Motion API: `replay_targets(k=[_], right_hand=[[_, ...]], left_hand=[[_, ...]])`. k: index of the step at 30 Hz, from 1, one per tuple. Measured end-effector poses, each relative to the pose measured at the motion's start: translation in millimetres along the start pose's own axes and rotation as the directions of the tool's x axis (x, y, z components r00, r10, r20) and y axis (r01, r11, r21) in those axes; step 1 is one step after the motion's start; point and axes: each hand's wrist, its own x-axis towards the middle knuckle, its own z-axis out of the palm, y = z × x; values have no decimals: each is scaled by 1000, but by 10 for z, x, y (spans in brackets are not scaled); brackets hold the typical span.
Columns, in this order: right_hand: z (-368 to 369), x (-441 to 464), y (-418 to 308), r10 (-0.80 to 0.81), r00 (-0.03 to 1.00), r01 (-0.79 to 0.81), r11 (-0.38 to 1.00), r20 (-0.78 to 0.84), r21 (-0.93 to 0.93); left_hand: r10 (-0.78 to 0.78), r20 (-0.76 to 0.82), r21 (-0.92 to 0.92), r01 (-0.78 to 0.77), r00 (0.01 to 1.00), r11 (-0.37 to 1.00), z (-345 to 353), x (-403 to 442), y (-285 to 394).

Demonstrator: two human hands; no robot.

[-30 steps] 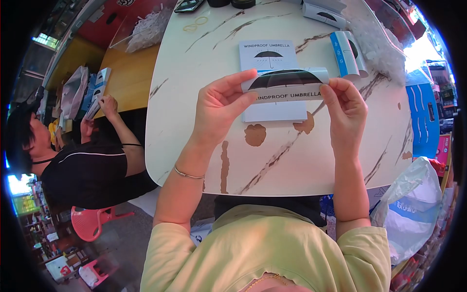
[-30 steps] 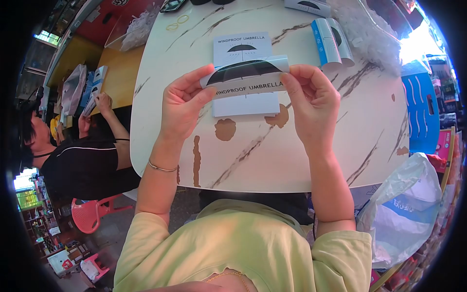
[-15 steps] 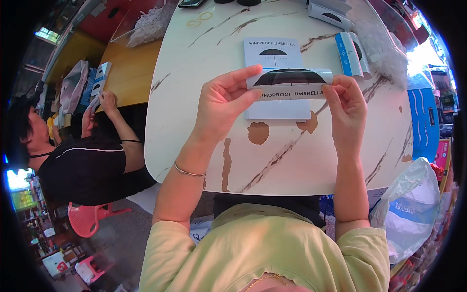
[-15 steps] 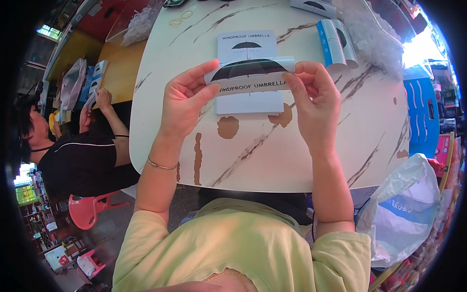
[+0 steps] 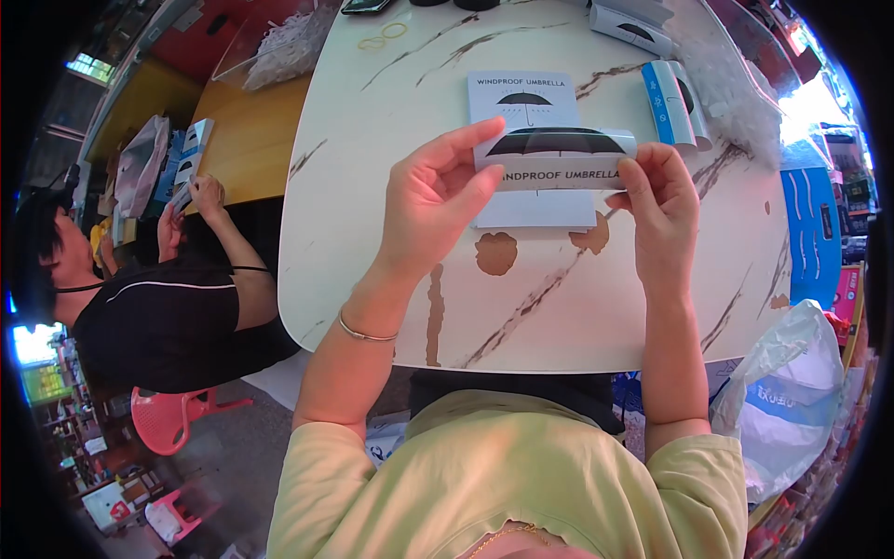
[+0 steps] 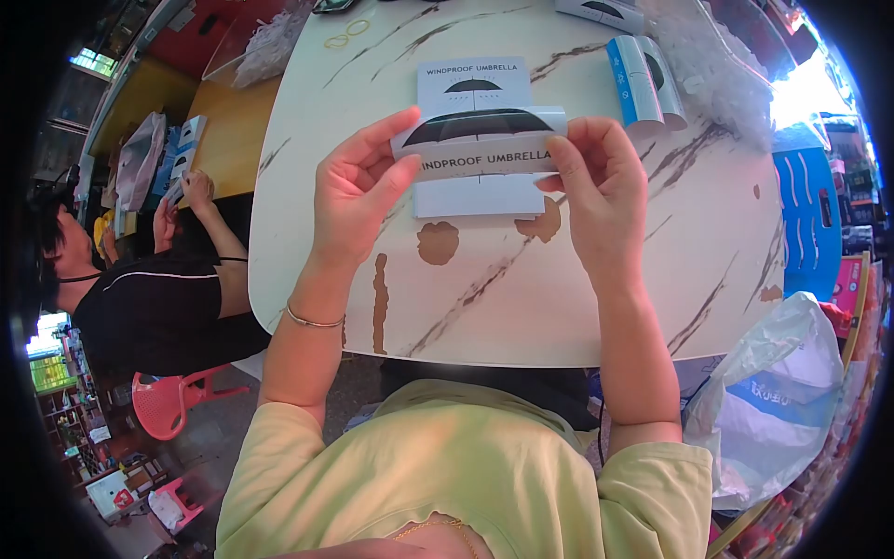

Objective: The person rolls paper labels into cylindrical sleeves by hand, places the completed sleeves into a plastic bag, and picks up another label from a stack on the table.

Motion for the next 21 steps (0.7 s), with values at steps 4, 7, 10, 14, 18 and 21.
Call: replay_targets(k=[4,7,10,14,18,21], right_hand=[[90,-25,-41,-56,997,62,992,-58,110],[126,-68,-83,-61,998,63,995,-27,82],[184,-87,-99,-26,999,27,999,-29,40],[204,-100,-97,21,999,-18,997,-32,71],[228,-127,-106,40,999,-40,998,7,50],[232,-141,-86,16,1000,-16,1000,23,-1]], left_hand=[[32,-12,15,-32,999,999,62,-12,1],[31,4,-27,-31,999,999,145,-39,-50],[50,21,69,-52,999,996,186,-69,-106],[80,0,116,-79,997,990,203,-75,-140],[49,-2,107,-49,999,993,203,-86,-178],[9,-10,88,-8,1000,996,248,-110,-120]])
